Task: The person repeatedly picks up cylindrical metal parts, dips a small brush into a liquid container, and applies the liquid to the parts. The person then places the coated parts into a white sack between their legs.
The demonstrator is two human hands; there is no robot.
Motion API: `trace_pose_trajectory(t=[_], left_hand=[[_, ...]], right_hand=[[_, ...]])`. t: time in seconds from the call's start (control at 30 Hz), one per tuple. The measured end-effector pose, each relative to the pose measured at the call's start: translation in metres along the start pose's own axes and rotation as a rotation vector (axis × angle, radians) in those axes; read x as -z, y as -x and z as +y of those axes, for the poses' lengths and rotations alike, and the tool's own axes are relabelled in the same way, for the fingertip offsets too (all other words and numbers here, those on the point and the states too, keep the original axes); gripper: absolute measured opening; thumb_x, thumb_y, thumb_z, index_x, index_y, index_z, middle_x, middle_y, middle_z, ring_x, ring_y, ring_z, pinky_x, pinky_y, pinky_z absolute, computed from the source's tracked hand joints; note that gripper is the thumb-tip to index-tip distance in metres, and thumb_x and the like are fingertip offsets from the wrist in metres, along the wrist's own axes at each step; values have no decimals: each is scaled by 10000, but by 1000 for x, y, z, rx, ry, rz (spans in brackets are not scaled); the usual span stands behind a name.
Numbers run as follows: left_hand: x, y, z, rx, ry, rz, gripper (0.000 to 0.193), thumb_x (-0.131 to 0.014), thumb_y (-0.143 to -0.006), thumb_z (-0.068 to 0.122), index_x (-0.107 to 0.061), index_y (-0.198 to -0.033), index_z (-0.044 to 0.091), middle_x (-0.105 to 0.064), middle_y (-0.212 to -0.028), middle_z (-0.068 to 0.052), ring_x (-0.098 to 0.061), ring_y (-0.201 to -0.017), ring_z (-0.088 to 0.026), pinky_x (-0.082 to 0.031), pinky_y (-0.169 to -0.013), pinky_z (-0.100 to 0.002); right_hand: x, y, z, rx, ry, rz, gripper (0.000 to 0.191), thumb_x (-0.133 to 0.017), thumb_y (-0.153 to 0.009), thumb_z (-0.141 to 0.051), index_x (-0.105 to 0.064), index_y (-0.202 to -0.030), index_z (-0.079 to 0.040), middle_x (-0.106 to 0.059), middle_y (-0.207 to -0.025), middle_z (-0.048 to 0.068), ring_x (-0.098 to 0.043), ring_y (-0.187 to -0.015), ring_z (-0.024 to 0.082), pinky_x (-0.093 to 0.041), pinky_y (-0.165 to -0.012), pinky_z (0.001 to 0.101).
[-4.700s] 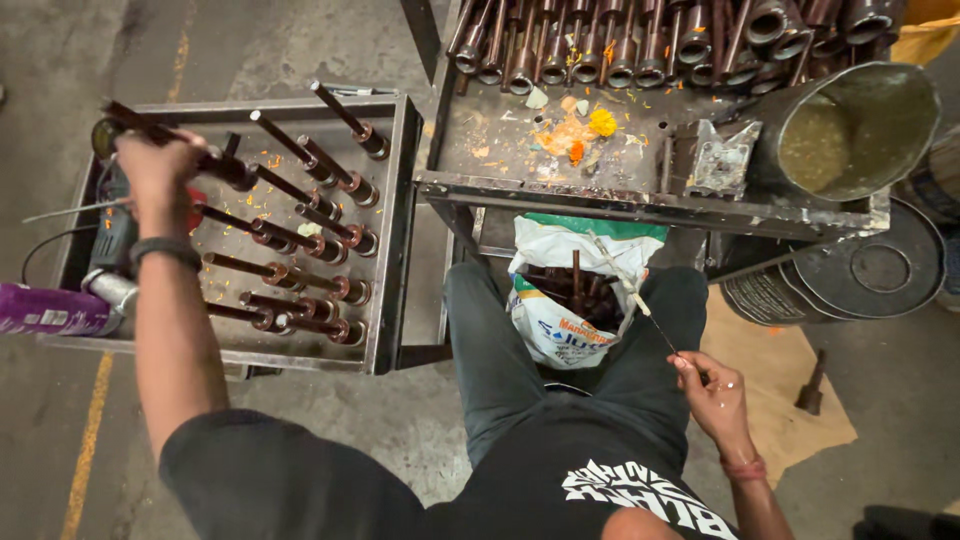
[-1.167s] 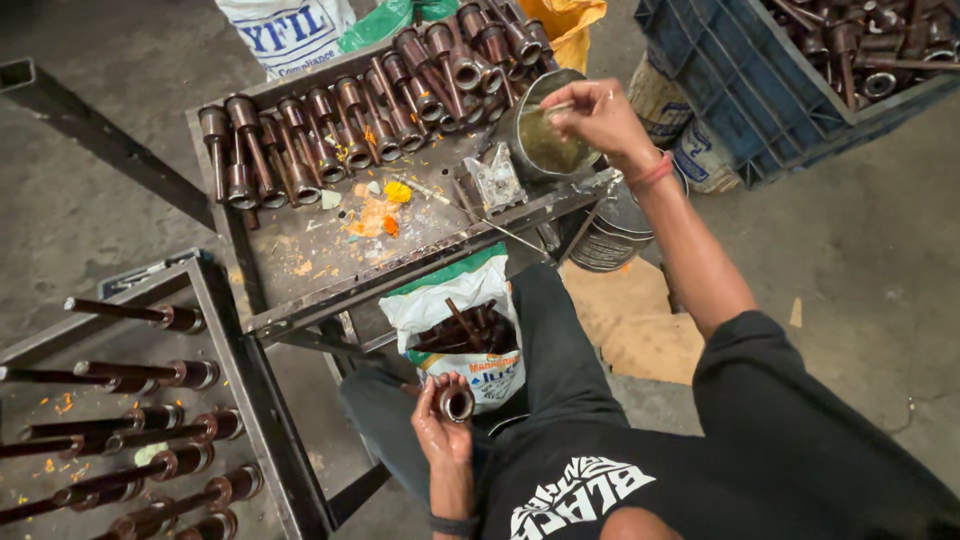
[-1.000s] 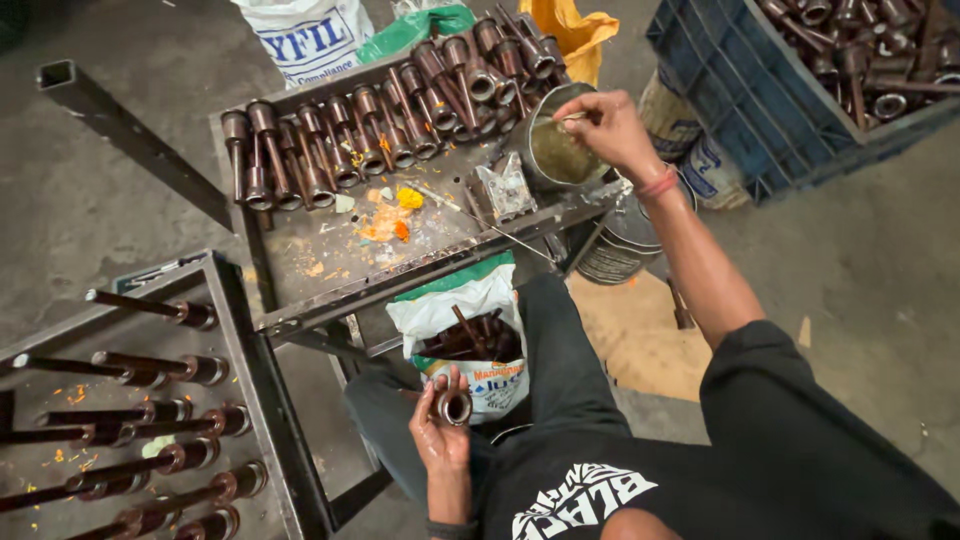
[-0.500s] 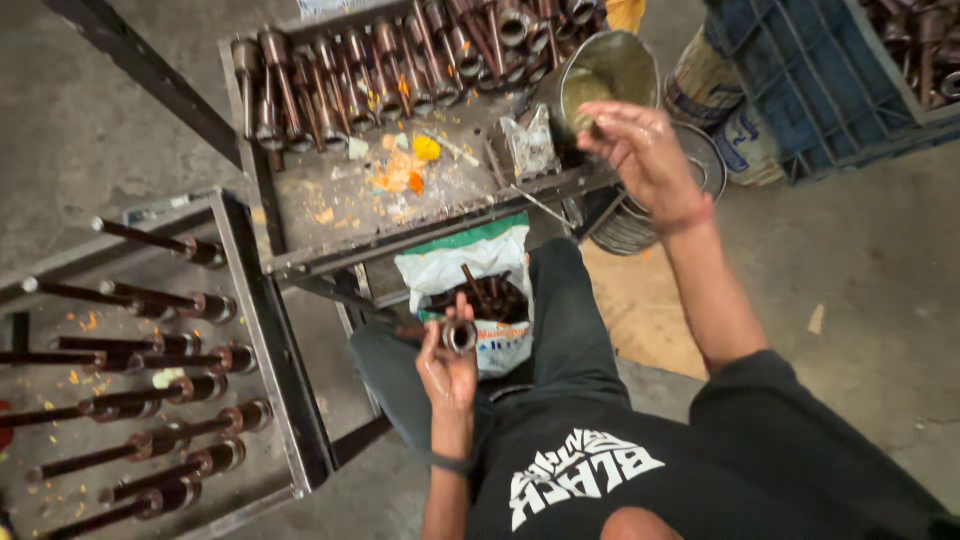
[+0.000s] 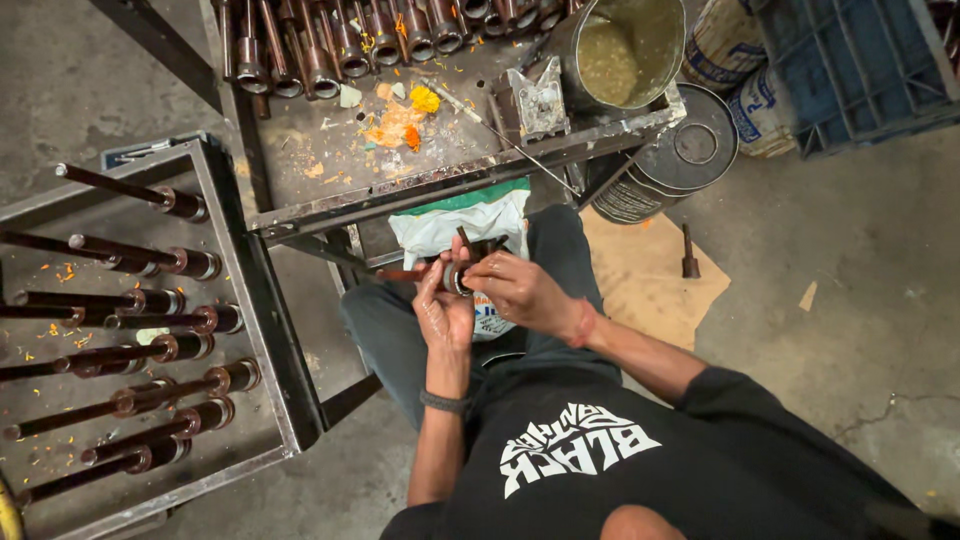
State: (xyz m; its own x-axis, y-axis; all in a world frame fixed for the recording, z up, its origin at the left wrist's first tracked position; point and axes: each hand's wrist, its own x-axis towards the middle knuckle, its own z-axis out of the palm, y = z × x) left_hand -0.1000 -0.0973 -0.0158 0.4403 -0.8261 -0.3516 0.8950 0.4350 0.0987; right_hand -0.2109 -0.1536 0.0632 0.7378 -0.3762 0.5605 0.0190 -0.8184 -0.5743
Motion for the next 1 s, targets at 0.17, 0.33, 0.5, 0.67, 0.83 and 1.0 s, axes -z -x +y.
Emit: trace_pose_trajectory(t=[0.17,0.33,0.5,0.67,0.83,1.0], left_hand=[[3,-1,1,-74,-116,-5,268,-477,-661,-131,-460,-809,93,-509,-826,-115,-494,-952,-284,-428,-846,-364],[9,-1,3,-127,-185,-221,380,-493,-668,-136,-375,-921,121,-477,-847,-76,-506,-871,-209,-407,-807,-339],[11,-7,17,-58,-474,-218,559,-560,-721,-51,-297,-1176,141,-439,-884,-61,-474,-785,-159,-410,-696,-264],[6,-1,27,43,-601,-137,660,-563,-609,-88,-296,-1177,117,-499,-917,-103,-504,-903,-226,-443,-756,-298],[-5,11,22,-1,-432,-527,643,-577,-624,-137,-304,-1152,110,-473,-1015,-64,-458,-1081,-213,-367,-938,-324],[7,6,19,76,-590,-248,511,-577,-611,-20,-400,-1058,152,-517,-889,-56,-520,-879,-194,-411,-799,-311]], right_hand=[[-15,13,12,14,91,-87,261,-531,-558,50,-533,-811,-12,-520,-756,89,-527,-715,260,-446,-637,314],[-31,28,28,-694,-720,-38,95,-573,-721,-7,-578,-811,25,-583,-704,72,-565,-613,128,-463,-555,224],[-32,29,32,-1047,-864,67,105,-588,-686,-47,-606,-788,-32,-582,-688,53,-549,-600,89,-480,-532,221],[-33,35,33,-431,-320,82,52,-573,-694,-19,-584,-741,-2,-583,-731,31,-563,-644,71,-455,-546,201],[-38,48,38,-938,-1336,125,94,-552,-700,22,-594,-784,21,-583,-739,60,-546,-635,100,-447,-568,203],[-38,51,30,-730,-750,158,70,-574,-678,17,-585,-744,37,-587,-743,53,-552,-637,110,-462,-565,209]])
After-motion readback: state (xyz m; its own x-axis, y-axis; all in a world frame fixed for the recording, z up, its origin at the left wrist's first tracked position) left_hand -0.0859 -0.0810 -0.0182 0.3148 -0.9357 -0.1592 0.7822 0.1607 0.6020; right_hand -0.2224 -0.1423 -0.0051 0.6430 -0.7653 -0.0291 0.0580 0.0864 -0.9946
